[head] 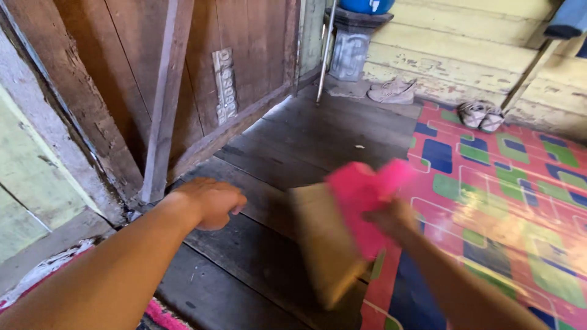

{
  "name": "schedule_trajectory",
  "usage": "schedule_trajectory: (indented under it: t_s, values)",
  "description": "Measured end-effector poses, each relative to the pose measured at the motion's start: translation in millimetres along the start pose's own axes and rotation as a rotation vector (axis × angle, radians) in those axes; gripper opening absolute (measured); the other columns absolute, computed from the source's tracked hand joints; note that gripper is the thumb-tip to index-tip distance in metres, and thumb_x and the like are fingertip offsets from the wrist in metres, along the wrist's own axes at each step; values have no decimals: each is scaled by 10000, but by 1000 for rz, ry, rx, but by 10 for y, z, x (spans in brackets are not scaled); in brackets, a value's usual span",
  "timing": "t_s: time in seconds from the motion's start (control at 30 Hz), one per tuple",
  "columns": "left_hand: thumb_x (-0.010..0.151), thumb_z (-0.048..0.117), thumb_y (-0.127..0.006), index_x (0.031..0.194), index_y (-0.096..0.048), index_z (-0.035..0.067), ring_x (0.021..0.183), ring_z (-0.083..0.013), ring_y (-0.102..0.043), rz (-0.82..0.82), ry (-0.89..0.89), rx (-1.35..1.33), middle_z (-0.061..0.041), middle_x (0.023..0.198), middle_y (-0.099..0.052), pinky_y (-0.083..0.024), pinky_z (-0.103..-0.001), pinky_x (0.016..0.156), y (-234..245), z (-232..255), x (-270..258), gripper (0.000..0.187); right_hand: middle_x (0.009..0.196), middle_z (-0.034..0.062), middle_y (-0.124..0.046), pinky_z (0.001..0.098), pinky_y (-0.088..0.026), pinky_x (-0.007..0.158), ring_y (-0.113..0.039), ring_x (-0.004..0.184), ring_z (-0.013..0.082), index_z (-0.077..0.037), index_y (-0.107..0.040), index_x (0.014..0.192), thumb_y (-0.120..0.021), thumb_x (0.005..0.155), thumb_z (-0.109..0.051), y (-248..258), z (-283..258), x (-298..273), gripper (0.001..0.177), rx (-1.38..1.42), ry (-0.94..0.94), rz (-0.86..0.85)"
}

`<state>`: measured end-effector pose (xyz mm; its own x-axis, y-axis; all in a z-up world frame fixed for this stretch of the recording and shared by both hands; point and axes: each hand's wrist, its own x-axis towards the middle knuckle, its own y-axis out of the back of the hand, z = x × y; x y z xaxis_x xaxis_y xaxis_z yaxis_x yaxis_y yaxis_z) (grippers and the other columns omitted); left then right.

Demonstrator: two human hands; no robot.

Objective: The person is sweeping the floor using a small pink hand broom.

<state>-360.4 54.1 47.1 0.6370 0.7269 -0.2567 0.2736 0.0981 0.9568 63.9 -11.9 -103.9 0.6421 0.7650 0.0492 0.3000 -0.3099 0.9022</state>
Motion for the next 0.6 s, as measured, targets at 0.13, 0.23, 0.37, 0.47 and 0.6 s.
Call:
schedule_trajectory:
  t_s: [0.13,0.23,0.37,0.47,0.6]
  values:
    - [841,132,-601,1150,-679,260,1266,-276,-602,35,-47,-20,-14,1283,-669,-502,-451,1029,-63,6,82,343,915,162,-768,470,-603,785,-752,844,316,-141,-799,1060,-783,700,-600,489,1281,410,583,-215,30,62]
    - [820,94,-616,1220,-622,243,1277,-293,-579,41,-97,-4,-24,1312,-649,-484,-461,1039,-69,60,116,427,928,183,-783,472,-615,841,-781,883,335,-86,-782,1102,-808,713,-573,891,1490,391,624,-167,-112,94]
    - [837,104,-628,1261,-608,243,1290,-299,-570,40,-107,36,-32,1354,-627,-479,-464,1055,40,189,246,447,970,131,-801,426,-617,856,-782,921,286,-61,-787,1070,-842,705,-428,1188,1043,457,520,67,131,-36]
    - [810,82,-623,1295,-606,250,1284,-311,-583,62,-182,34,-33,1374,-625,-495,-462,1046,63,396,380,514,1001,93,-812,393,-616,867,-781,949,252,-42,-793,1045,-876,699,-321,1054,715,301,452,255,308,-131]
    - [819,186,-673,1363,-557,286,1284,-317,-573,76,-322,26,-67,1366,-605,-460,-463,1074,87,787,461,565,959,59,-823,341,-637,806,-782,884,189,-86,-766,1030,-912,613,-270,609,-452,-602,479,479,382,-206]
